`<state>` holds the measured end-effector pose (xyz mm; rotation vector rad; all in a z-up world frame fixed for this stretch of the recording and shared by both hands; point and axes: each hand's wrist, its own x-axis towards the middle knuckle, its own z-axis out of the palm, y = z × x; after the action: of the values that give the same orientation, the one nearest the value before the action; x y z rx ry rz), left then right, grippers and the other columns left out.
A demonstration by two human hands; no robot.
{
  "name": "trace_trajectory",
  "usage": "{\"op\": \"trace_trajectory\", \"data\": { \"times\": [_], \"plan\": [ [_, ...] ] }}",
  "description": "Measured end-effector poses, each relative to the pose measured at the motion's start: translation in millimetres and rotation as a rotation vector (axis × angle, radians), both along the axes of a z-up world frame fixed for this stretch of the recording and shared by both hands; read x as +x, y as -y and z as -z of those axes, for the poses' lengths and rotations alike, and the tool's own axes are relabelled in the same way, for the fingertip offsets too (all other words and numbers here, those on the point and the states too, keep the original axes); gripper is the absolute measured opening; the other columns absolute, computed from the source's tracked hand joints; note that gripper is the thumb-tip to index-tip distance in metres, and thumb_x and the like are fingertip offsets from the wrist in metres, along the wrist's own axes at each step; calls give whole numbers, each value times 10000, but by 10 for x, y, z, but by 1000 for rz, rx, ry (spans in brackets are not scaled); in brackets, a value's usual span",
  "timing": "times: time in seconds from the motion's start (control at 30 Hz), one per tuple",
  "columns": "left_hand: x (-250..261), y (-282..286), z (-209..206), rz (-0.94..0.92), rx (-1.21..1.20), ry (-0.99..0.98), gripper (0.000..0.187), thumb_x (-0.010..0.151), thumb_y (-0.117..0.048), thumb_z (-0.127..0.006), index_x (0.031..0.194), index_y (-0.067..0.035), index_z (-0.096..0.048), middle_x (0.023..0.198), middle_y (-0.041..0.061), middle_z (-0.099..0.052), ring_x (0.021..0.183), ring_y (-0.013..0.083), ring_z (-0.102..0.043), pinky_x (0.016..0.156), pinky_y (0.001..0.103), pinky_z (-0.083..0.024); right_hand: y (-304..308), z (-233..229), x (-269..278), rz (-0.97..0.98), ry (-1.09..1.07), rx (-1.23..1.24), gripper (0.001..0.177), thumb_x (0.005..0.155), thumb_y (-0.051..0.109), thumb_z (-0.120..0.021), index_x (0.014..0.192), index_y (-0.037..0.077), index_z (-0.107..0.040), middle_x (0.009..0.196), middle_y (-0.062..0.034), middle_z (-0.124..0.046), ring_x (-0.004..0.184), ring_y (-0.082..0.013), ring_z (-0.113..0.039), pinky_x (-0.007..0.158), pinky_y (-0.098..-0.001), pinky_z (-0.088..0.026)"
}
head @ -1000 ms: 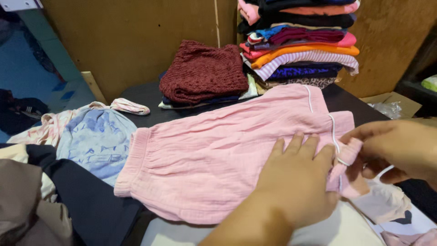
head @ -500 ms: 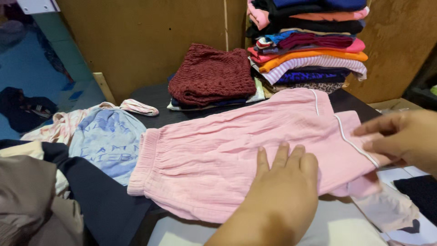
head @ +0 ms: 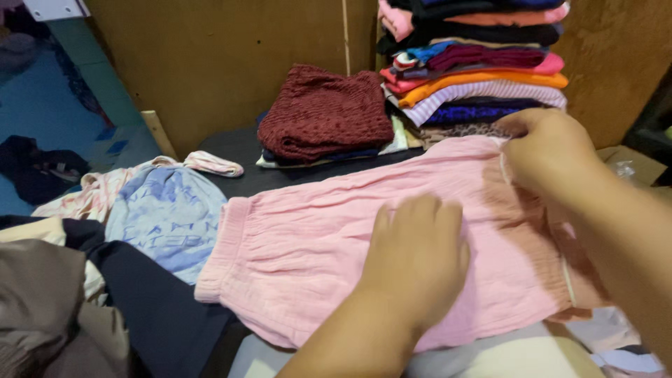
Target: The person folds several small pieces of clothing, including shorts and tops, by hand and places them on a stack on a black table.
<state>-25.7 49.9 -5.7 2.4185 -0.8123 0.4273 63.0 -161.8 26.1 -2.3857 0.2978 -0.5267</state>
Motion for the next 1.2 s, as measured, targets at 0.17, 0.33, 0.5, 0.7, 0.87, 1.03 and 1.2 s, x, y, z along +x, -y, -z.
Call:
{"op": "trace_trajectory", "data": {
  "times": [0.17,0.33,0.5,0.7,0.87,1.03,1.2],
  "plan": [
    [50,102,181,-11,71,74,481,870,-326,-518,1280,-93,-611,1473,259,-443,1383,496,-311,1031,840,-48,139,334,502,-82,-106,450,552,999,113,-562,1526,278,-560,1040,-104,-742,736,-157,-626,587,-348,-515],
    [-123,302,17,64,78,119,625,908,-382,-539,1498,-174,-519,1647,152,-375,1517,402,-306,1125,858,-64,188,193,653,-158,-105,-153,328,951,98,-710,1264,2,-715,960,-206,-732,737,-261,-674,623,-395,-531],
    [-133,212,-245,155,391,-200,797,795,-559,-581,1544,-346,-409,1637,182,-184,1501,538,-79,1101,818,-27,252,-71,746,-130,147,-192,235,985,86,-706,1210,26,-741,914,-177,-744,706,-261,-709,648,-390,-558],
    [123,225,-26,104,65,-234,623,830,-432,-636,1403,-193,-580,1481,167,-480,1388,449,-392,1161,767,-90,-64,199,222,-114,367,-407,450,800,33,-718,1250,41,-699,1127,-213,-672,830,-407,-726,696,-480,-587],
    [398,-416,11,-383,232,-32,526,1015,-480,-479,1421,-152,-551,1527,132,-494,1503,329,-337,1210,692,-117,-658,360,-440,-184,-253,-448,645,961,465,-450,1523,151,-424,1518,-137,-321,1325,-412,-296,1030,-625,-247],
    [317,-827,-308,-649,452,-522,741,960,-670,-296,1606,-329,-173,1697,65,34,1550,399,67,1194,666,45,-763,220,-329,-283,-380,-592,764,930,664,-300,1570,248,-315,1680,-60,-153,1559,-326,-71,1192,-636,-68],
    [411,-872,-330,-690,420,-535,757,940,-670,-344,1598,-326,-197,1701,46,22,1552,385,74,1186,675,58,-741,310,-174,-329,-338,-629,741,946,647,-346,1561,235,-319,1669,-57,-171,1531,-330,-96,1178,-629,-103]
  ]
}}
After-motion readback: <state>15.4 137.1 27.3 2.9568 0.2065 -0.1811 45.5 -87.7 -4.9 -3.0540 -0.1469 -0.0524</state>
